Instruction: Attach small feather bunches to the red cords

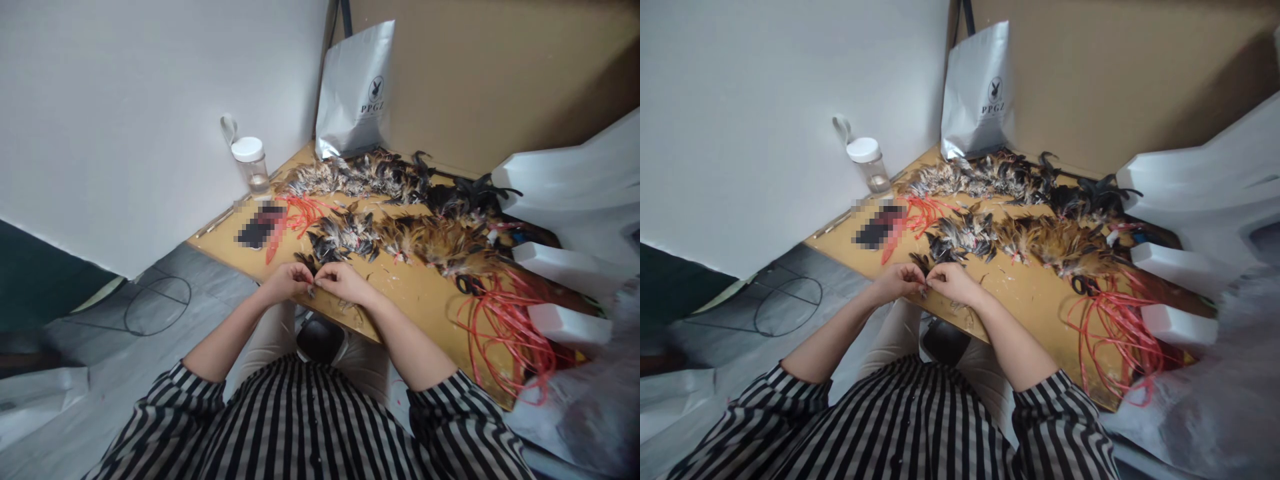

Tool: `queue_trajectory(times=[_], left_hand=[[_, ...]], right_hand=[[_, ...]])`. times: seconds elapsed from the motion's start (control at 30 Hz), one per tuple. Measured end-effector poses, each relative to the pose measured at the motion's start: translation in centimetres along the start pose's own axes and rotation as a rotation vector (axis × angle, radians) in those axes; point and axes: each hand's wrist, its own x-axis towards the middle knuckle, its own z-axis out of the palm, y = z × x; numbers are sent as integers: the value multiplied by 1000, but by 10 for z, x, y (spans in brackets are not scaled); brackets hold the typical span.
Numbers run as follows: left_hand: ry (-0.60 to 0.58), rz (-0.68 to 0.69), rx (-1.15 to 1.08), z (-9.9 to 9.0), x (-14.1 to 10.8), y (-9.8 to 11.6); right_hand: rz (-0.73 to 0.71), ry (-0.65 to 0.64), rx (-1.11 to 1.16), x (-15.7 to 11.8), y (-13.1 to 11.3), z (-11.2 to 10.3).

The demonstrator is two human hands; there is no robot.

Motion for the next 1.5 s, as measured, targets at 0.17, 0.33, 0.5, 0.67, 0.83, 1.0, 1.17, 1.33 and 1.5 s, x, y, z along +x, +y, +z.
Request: queue_trajectory(times=[0.17, 0.33, 0.5, 0.67, 0.83, 1.0, 1.17, 1.33, 1.5], left_hand=[[7, 99, 133, 0, -3, -11], [58, 185, 206, 2, -5, -21], [112, 244, 275, 6, -10, -21], [218, 318, 534, 10, -18, -13], [349, 428, 753, 17, -22, -15], [404, 480, 787, 21, -21, -19], [401, 489, 769, 19, -21, -22], [396, 517, 774, 18, -22, -24], [404, 550, 771, 18, -23, -26]], right_hand=[[67, 22, 49, 2, 1, 3], [86, 54, 41, 3, 4, 8], [103, 9, 33, 3, 6, 12], [116, -49, -10, 3, 4, 11], [97, -7, -90, 4, 2, 11], [103, 32, -143, 4, 2, 12], [98, 19, -148, 4, 1, 12], [83, 23, -107, 3, 2, 12], [83, 26, -80, 2, 1, 12]])
